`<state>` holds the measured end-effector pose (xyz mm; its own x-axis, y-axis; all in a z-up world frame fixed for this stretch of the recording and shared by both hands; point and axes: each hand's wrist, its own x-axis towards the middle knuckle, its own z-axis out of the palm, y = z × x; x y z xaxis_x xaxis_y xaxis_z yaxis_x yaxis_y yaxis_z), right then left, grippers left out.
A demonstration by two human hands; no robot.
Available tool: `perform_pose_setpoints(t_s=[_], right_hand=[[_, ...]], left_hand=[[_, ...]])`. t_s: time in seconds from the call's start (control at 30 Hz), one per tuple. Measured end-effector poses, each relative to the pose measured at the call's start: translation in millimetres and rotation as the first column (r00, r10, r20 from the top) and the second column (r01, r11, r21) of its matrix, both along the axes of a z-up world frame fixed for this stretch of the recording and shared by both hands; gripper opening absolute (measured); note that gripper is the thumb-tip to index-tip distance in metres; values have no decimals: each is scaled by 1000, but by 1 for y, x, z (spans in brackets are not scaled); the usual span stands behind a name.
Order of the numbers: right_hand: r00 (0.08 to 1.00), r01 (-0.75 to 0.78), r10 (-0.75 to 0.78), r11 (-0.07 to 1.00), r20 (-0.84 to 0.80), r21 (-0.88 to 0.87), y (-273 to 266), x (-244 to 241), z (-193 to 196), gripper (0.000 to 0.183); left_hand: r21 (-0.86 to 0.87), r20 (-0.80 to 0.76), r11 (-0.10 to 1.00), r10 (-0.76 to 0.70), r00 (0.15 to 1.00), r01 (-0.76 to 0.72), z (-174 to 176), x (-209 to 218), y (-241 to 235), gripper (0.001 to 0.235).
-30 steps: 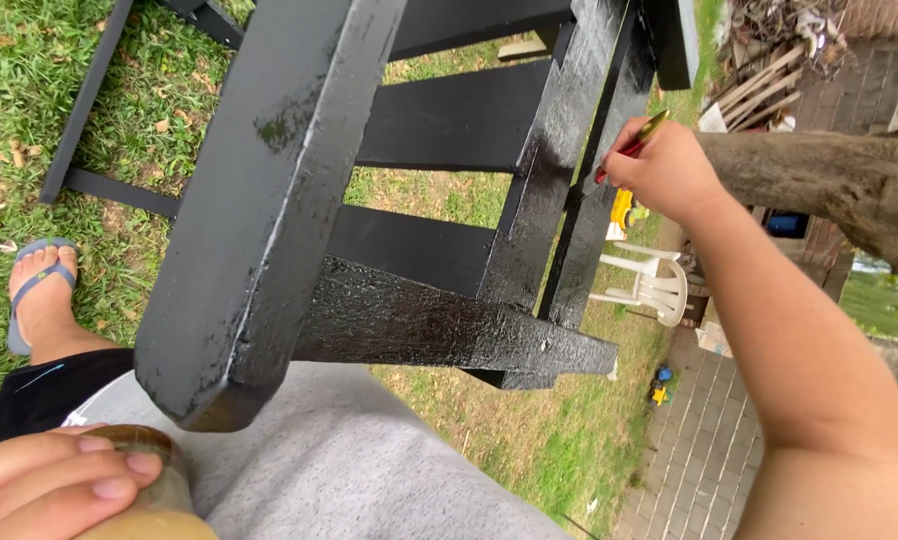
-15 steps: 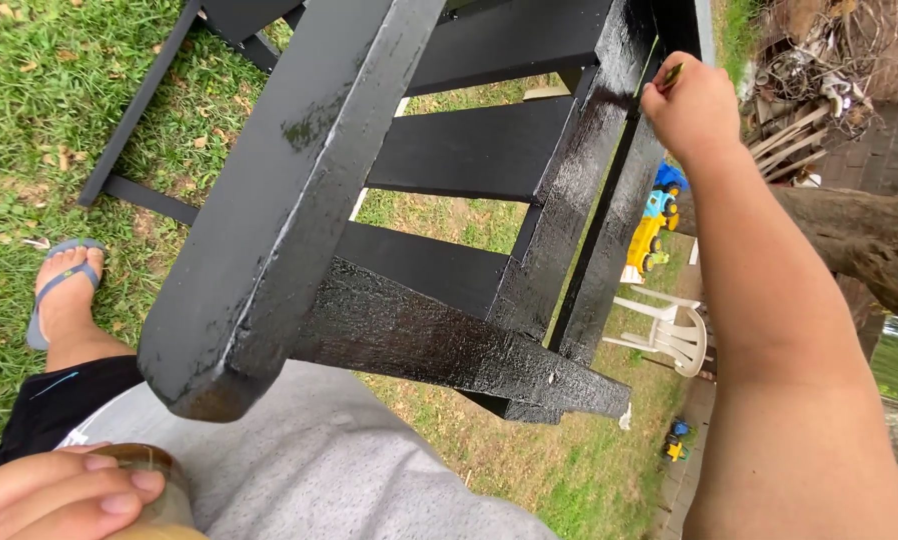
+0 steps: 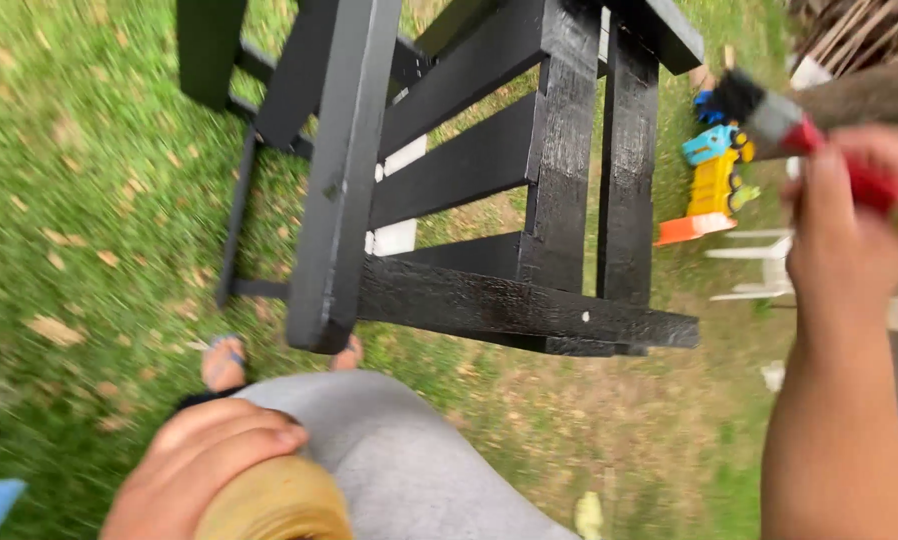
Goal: The person paints a black wooden chair with black paint using a paintbrush. They repeatedly dip the brush into a container to reload paint and apply it to the chair's frame and slats. The person also repositions the chair to access different sides.
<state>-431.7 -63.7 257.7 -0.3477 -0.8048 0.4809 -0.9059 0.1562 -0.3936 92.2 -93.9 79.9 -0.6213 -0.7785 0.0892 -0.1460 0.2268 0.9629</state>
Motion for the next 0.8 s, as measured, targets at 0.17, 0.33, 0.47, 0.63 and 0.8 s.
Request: perform_pose_setpoints(t_s=[0.17, 0.33, 0.47, 0.63, 0.8], right_hand=[[974, 157, -140, 983, 178, -90, 133, 119, -3, 10], [862, 428, -307, 867, 403, -255, 192, 233, -38, 9], [889, 398, -211, 795, 406, -457, 212, 292, -70, 43], [931, 359, -296, 852, 215, -382, 213, 347, -65, 37], [781, 561, -320, 738, 537, -375, 249, 425, -124, 36]], left_hand=[[-23, -131, 965, -262, 956, 261, 21, 2, -54, 61], [-166, -280, 908, -416, 865, 384, 80, -12, -80, 74], [-245, -293, 851, -522, 801, 465, 88, -10, -89, 67], [-185, -245, 818, -576, 780, 545, 84, 8, -92, 67], [-355, -191, 808, -554, 810, 469, 58, 61, -88, 63]])
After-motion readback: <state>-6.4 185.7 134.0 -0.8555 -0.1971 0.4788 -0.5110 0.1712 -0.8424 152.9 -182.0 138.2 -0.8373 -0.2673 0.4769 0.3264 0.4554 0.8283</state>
